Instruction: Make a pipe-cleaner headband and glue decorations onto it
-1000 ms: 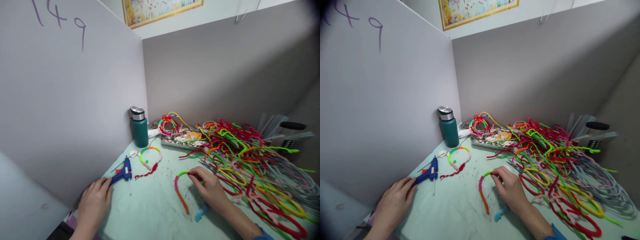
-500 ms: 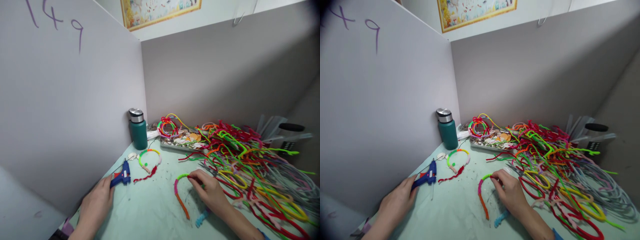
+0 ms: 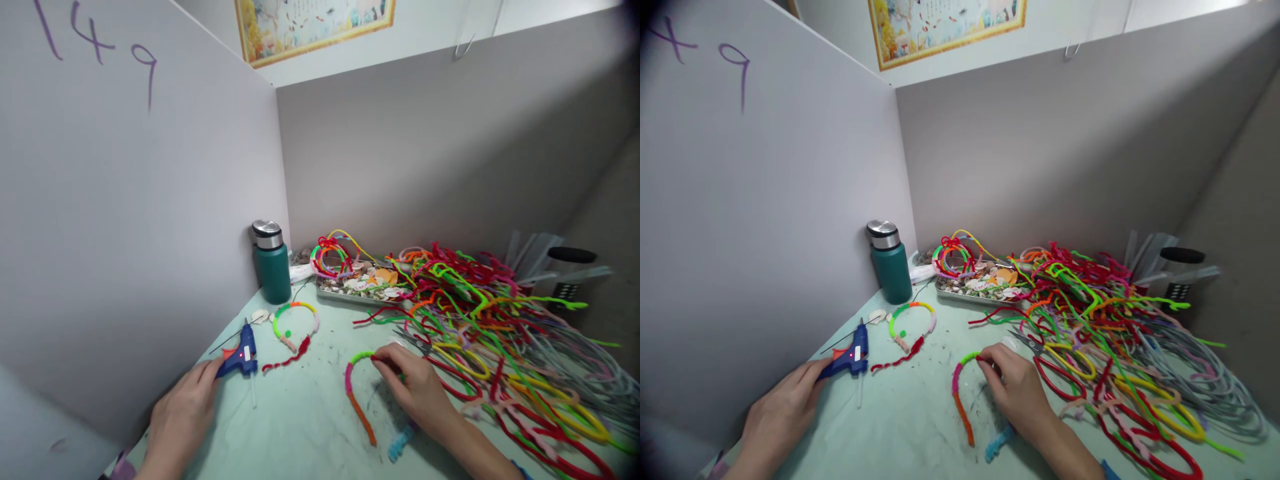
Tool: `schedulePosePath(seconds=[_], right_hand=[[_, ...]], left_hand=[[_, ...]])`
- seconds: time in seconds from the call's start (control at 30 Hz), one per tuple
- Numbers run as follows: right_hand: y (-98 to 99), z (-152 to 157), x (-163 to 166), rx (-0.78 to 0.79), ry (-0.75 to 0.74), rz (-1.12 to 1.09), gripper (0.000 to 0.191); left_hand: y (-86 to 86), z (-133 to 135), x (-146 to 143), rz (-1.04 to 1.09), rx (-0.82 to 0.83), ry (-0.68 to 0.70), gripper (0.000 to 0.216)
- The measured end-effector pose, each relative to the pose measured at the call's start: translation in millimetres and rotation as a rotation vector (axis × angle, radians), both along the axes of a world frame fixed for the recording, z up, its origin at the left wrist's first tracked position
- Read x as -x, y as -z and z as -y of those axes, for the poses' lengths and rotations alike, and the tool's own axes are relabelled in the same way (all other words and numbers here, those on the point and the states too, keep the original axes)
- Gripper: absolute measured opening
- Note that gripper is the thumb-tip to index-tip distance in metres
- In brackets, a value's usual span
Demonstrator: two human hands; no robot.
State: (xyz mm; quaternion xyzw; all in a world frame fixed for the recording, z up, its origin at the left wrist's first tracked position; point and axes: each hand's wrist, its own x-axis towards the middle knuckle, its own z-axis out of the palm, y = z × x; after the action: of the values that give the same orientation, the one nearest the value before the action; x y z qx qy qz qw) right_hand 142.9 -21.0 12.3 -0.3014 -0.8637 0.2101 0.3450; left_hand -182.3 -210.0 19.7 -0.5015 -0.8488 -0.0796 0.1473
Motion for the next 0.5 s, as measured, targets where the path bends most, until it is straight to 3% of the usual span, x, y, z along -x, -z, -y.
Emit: schedulePosePath(seconds=[0.5], right_hand=[[5.9,-3.8,-0.2,-0.022,-0.002,0.02,0.013]], left_hand=[[12.2,3.4,21.6,0.231,-0.271,0.034,0.029]])
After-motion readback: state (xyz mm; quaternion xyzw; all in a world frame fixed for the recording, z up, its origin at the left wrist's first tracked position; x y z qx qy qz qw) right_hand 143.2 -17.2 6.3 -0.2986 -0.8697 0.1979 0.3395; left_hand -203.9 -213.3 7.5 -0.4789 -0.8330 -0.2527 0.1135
